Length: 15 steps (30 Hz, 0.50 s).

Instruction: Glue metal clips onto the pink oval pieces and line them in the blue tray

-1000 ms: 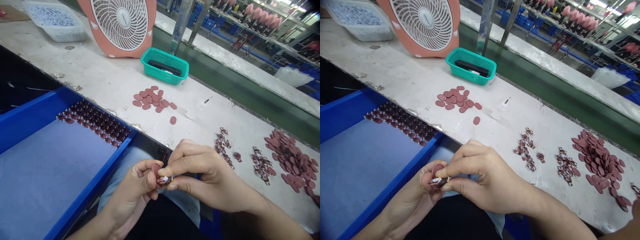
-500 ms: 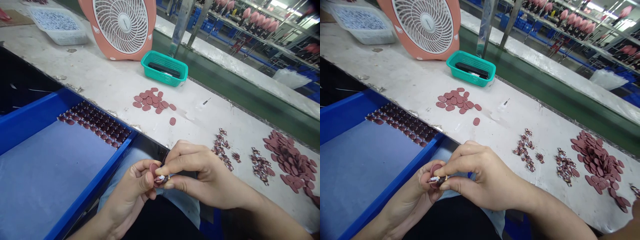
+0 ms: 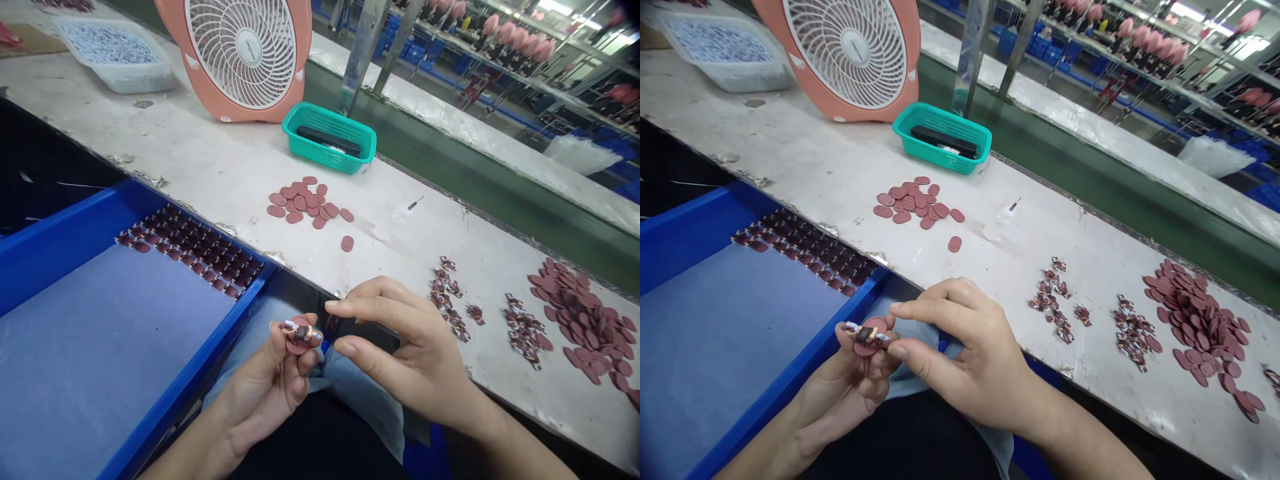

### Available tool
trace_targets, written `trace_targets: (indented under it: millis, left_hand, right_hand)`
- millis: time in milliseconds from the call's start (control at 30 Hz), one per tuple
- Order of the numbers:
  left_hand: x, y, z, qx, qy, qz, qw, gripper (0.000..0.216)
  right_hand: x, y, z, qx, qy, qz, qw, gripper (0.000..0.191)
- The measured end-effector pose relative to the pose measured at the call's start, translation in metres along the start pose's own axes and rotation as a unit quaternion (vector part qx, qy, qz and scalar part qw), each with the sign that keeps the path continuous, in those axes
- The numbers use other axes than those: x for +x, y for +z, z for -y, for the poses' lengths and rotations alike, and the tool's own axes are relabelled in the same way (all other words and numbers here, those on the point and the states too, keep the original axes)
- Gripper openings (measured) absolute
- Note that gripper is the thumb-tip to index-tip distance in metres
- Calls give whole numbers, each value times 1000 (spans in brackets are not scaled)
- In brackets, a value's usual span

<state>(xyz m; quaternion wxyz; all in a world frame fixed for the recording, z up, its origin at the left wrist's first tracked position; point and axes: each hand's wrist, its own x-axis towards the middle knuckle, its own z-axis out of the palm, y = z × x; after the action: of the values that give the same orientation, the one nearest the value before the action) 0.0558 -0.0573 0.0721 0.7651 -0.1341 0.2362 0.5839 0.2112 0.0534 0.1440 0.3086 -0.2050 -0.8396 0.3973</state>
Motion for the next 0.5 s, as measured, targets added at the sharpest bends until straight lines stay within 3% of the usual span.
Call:
trace_targets:
  millis: [133, 333, 500]
  left_hand:
    - [1, 3, 0, -20, 6, 20, 1000, 26]
    - [0, 3, 0, 23, 37, 8, 999, 30]
    - [-2, 1, 0, 51, 59, 5, 997, 33]
  right_hand:
    - [-5, 13, -1, 0, 22, -16, 1000, 22]
    - [-6, 24, 4, 12, 47, -3, 999, 30]
    - [-3, 27, 8, 20, 52, 6, 998, 26]
